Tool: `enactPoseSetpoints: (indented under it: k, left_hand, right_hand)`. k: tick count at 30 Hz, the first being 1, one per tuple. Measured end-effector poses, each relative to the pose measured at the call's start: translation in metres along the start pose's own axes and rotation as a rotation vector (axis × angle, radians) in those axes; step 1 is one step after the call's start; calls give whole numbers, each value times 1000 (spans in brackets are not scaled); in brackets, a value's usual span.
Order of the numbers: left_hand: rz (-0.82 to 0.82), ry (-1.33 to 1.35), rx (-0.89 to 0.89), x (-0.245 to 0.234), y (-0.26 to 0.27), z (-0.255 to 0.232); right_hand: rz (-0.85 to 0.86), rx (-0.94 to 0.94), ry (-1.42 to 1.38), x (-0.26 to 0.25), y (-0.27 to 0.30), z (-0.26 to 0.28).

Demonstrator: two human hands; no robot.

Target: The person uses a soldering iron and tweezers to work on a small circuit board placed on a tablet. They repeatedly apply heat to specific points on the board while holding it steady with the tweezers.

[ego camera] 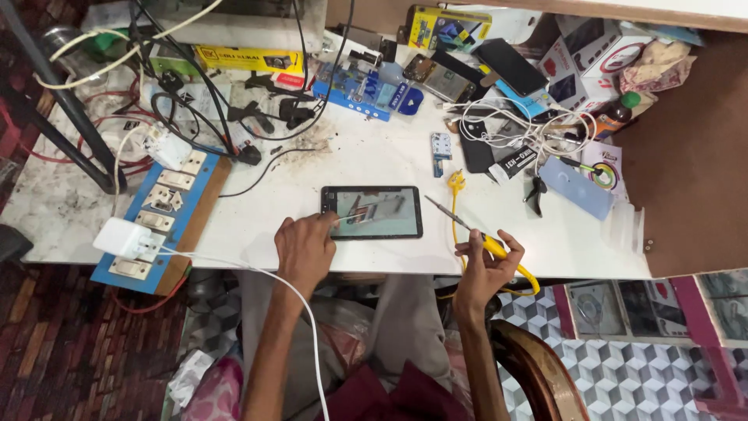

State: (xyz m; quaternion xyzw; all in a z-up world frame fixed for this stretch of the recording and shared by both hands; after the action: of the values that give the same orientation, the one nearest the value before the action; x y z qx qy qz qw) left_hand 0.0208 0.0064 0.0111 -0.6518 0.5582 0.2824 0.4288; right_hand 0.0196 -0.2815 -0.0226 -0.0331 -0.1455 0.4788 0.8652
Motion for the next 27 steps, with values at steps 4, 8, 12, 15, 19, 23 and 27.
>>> enactPoseSetpoints:
  k: [4,8,12,15,19,23,27]
  left_hand:
    - [165,180,-313,6,-8,15]
    - [249,164,-447,17,-12,34]
    - [176,150,-432,29,-12,41]
    - [168,90,-442,32,-11,36]
    - [98,20,-395,34,-9,26]
    - [2,-69,-276,39,-6,22]
    - [-25,-197,-145,46,-9,24]
  right_hand:
    - [45,6,-45,6,-3,-4]
    - [174,40,59,9,1,-12]
    - [183,60,58,18,6,-23]
    - [131,32,37,22,5,-24]
    - [69,4,168,24,3,-22]
    - [51,-149,295,28,10,-24]
    - [32,-213,393,29,11,-23]
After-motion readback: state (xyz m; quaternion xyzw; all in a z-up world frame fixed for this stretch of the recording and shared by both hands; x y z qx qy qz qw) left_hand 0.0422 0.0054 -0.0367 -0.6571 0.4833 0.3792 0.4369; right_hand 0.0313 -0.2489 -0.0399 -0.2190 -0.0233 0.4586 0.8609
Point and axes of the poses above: each hand's wrist, its own y-axis away from the middle knuckle, its own x-axis out of the palm, z = x × y, the point moved 2 cm from there along -y, towards the middle knuckle, and after that the axes turned 1 degree about -x, right-handed, at the moved point
